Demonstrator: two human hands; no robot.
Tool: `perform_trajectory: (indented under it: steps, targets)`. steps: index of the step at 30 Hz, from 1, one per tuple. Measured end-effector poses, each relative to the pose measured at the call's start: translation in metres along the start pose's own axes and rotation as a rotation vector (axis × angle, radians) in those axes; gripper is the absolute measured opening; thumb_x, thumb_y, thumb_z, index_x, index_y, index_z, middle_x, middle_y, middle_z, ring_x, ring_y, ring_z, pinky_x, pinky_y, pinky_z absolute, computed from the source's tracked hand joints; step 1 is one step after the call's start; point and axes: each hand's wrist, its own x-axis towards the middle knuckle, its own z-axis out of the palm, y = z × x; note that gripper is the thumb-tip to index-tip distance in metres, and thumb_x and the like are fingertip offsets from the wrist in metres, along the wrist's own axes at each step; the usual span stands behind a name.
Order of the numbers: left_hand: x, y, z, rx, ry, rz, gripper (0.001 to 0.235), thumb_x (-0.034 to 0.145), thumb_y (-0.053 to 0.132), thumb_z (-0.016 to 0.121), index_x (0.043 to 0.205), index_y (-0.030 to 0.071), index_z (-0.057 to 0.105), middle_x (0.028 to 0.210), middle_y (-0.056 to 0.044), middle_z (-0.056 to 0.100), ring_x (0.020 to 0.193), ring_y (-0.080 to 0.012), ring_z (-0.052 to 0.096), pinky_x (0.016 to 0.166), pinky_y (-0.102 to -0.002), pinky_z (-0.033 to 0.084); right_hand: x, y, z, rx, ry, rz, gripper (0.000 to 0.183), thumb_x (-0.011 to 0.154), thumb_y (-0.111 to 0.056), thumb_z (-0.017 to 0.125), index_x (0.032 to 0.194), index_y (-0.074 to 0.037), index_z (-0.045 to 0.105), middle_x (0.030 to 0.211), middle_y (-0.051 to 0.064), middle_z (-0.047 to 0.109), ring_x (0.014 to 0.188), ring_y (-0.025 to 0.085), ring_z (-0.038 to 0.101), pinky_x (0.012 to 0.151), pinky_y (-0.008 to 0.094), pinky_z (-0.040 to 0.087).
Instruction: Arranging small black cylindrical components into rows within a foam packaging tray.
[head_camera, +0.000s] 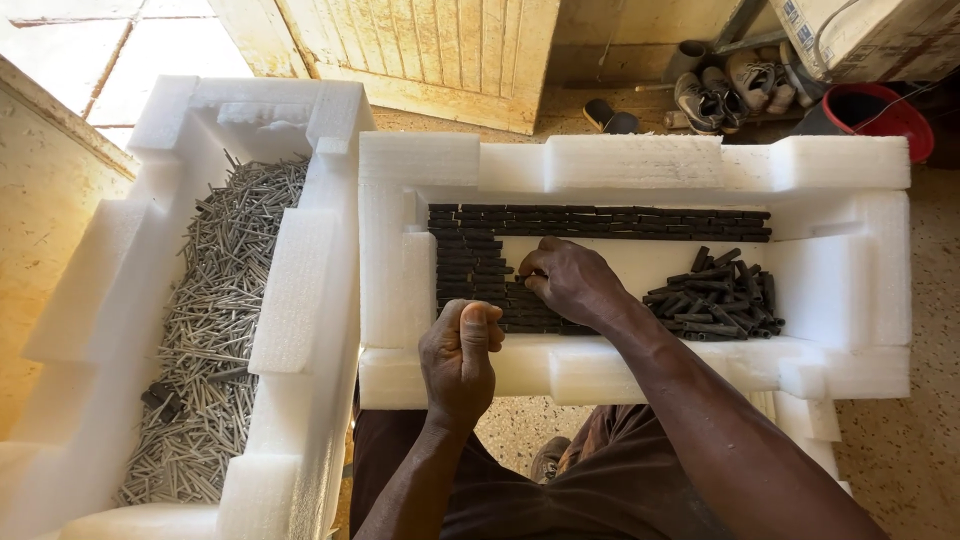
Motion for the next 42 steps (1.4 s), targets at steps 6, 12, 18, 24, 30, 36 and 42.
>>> perform_trajectory:
  steps: [6,12,18,24,30,36,42]
  targets:
    - [0.000,-0.002,0.001,-0.014,0.007,-0.012,0.041,0.114,0.030,0.050,0.091,0.009,0.077,0.062,-0.009,0.070,0.059,-0.0169,0.069,0.063,-0.033,0.059,0.005,0.001,0.010,0.009,0.031,-0.067,0.013,0.102,-0.028,0.068,0.106,-0.018,0.076,0.104,0.013,0.068,0.093,0.040,0.073,0.081,0.056,0.062]
    - [-0.002,0.000,0.000,-0.004,0.001,-0.015,0.041,0.113,0.030,0.050,0.091,0.008,0.077,0.062,-0.009,0.070,0.059,-0.0169,0.069,0.063,-0.033,0.059,0.011,0.009,0.021,0.026,0.074,-0.028,0.014,0.103,-0.030,0.066,0.103,-0.019,0.074,0.100,0.010,0.067,0.090,0.037,0.074,0.079,0.053,0.062]
    - [-0.001,0.000,-0.001,0.001,-0.001,-0.002,0.042,0.113,0.031,0.050,0.091,0.008,0.077,0.061,-0.009,0.069,0.057,-0.0171,0.069,0.061,-0.033,0.059,0.005,0.000,0.015,0.075,0.108,-0.003,0.014,0.102,-0.028,0.069,0.106,-0.015,0.072,0.098,0.010,0.068,0.094,0.037,0.074,0.081,0.055,0.061]
    - [-0.003,0.003,-0.001,0.000,0.013,-0.001,0.040,0.113,0.027,0.050,0.090,0.007,0.077,0.060,-0.008,0.069,0.056,-0.0169,0.068,0.061,-0.032,0.059,-0.033,0.038,-0.011,0.026,0.167,0.176,0.015,0.106,-0.027,0.065,0.110,-0.015,0.072,0.095,0.009,0.069,0.094,0.036,0.075,0.084,0.054,0.060]
    - [-0.003,0.000,0.000,0.019,0.010,0.013,0.041,0.113,0.027,0.050,0.090,0.008,0.077,0.060,-0.006,0.068,0.057,-0.0152,0.067,0.060,-0.030,0.058,-0.087,0.097,-0.060,-0.152,0.016,0.329,0.021,0.098,-0.024,0.070,0.109,-0.011,0.082,0.102,0.017,0.079,0.099,0.041,0.077,0.087,0.054,0.060]
    - [-0.004,0.013,-0.003,0.125,-0.025,-0.082,0.037,0.111,0.029,0.047,0.094,0.008,0.072,0.067,-0.004,0.068,0.063,-0.0152,0.065,0.059,-0.031,0.055,-0.092,0.065,-0.049,-0.316,-0.059,0.332,0.031,0.087,0.008,0.064,0.103,-0.011,0.082,0.114,0.013,0.076,0.101,0.028,0.074,0.096,0.043,0.062]
    - [-0.010,0.011,0.000,0.233,0.089,-0.298,0.049,0.113,0.038,0.048,0.101,0.004,0.081,0.070,-0.011,0.072,0.065,-0.0201,0.067,0.070,-0.029,0.051,-0.086,0.078,-0.015,-0.244,0.328,0.360,0.031,0.076,-0.004,0.057,0.093,-0.006,0.083,0.099,0.018,0.076,0.087,0.035,0.070,0.073,0.051,0.058]
